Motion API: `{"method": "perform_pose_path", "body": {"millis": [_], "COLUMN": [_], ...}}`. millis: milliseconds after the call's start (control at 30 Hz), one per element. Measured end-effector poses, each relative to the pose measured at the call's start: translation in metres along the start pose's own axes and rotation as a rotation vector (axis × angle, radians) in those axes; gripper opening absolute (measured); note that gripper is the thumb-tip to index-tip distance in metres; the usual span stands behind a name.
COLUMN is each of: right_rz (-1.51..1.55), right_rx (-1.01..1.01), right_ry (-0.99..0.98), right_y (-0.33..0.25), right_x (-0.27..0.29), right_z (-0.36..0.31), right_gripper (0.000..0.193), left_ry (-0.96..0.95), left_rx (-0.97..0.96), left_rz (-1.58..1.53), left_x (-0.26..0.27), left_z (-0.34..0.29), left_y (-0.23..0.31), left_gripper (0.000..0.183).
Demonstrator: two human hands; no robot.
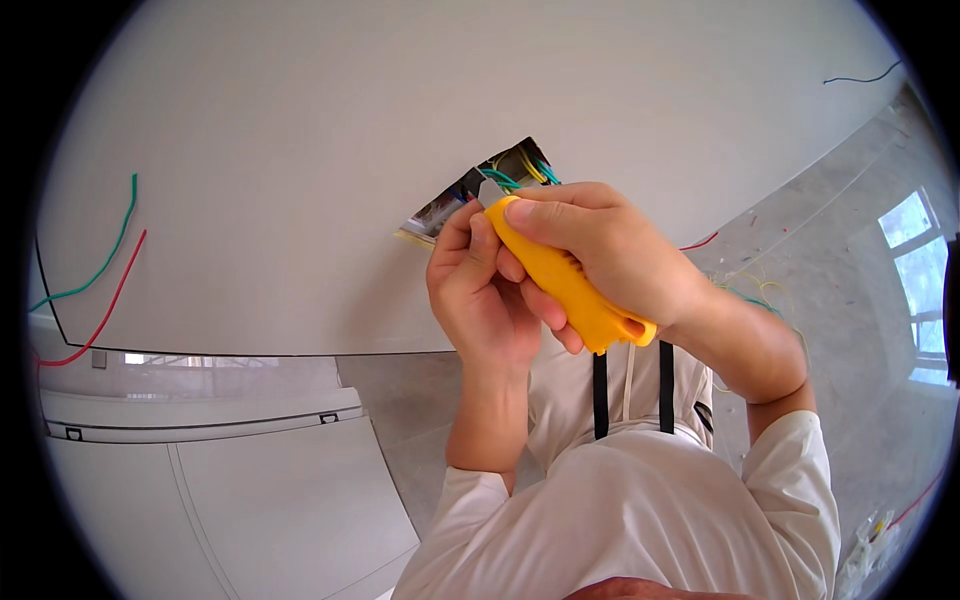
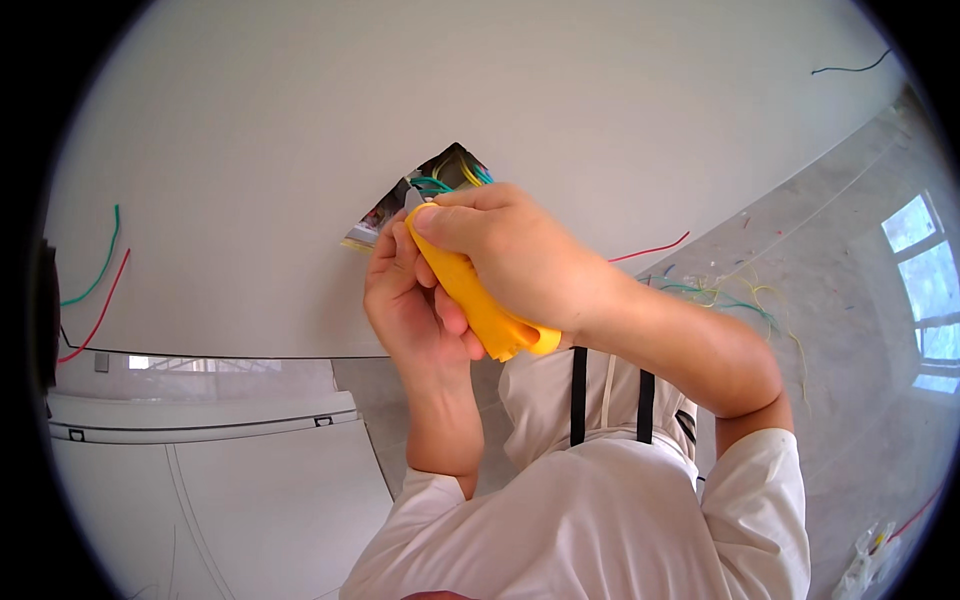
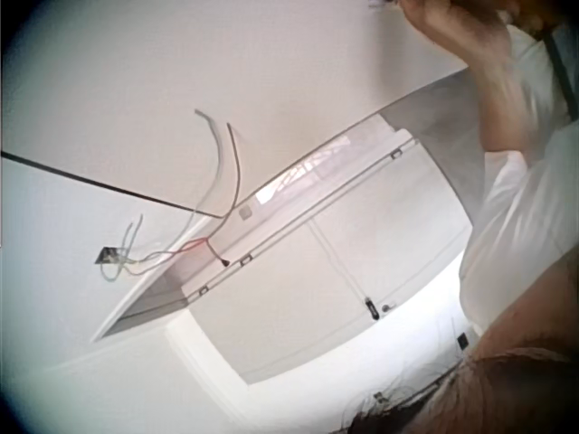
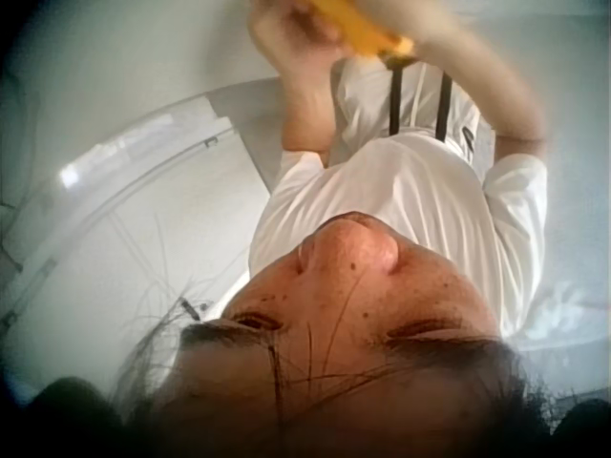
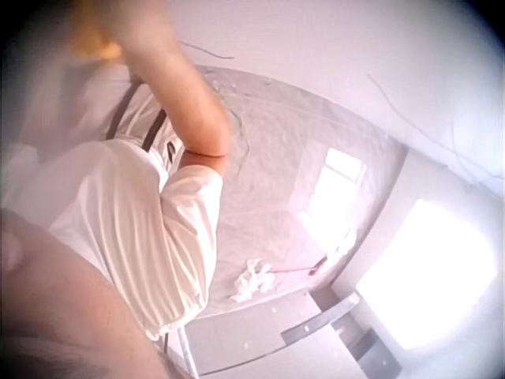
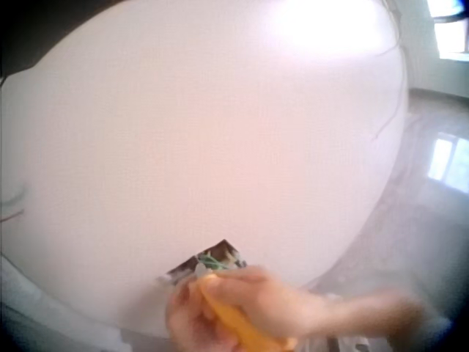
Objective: The person uses a yellow utility knife to strip the insulation from multiple colored electrical wires protruding from a wall junction box. They hold the wires with one hand and carefully cut the outer sheathing with the other, exposing the inner conductors.
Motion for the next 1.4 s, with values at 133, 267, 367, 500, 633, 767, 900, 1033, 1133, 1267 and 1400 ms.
{"method": "perform_pose_path", "body": {"millis": [133,267,367,500,633,767,900,1033,1133,1267,1400], "right_rz": [0.026,0.092,0.153,0.239,0.246,0.222,0.184,0.179,0.235,0.208,0.239], "right_rx": [0.005,0.004,-0.012,-0.016,-0.003,0.003,-0.013,-0.043,-0.01,-0.06,-0.017], "right_ry": [-0.014,-0.014,0.002,-0.03,-0.053,-0.053,-0.023,0.005,0.015,-0.016,0.046], "right_y": [-0.002,-0.002,-0.001,0.001,-0.002,-0.005,-0.008,-0.005,-0.004,-0.006,0.001], "right_x": [0.0,0.003,0.006,0.011,0.015,0.018,0.021,0.022,0.019,0.02,0.017], "right_z": [0.0,0.0,-0.001,-0.001,-0.001,-0.001,-0.002,-0.001,-0.001,-0.001,0.002], "right_gripper": [0.037,0.039,0.04,0.038,0.037,0.039,0.041,0.041,0.042,0.038,0.041], "left_ry": [-0.089,-0.085,-0.12,-0.147,-0.087,-0.073,-0.07,-0.078,-0.09,-0.106,-0.081], "left_rx": [-0.023,0.029,0.058,0.048,0.055,0.065,0.065,0.079,0.087,0.061,0.071], "left_rz": [0.022,0.006,0.0,0.033,0.061,0.029,0.024,0.026,0.069,0.041,0.035], "left_x": [0.002,-0.002,-0.004,-0.01,-0.014,-0.013,-0.016,-0.017,-0.019,-0.013,-0.015], "left_z": [0.005,0.006,0.009,0.012,0.015,0.016,0.017,0.015,0.017,0.019,0.015], "left_y": [-0.001,0.0,0.001,0.003,0.0,-0.006,-0.009,-0.008,-0.004,-0.005,-0.007], "left_gripper": [0.023,0.021,0.018,0.016,0.027,0.028,0.029,0.028,0.027,0.018,0.02]}}
Point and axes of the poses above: each hand's wrist, its own z-axis towards the middle knuckle, its own x-axis out of the back of the hand, y = z × x, the point moved 10 cm from there along z, towards the middle knuckle, and after that the axes turned 4 degrees about z, right-handed, at the moved point
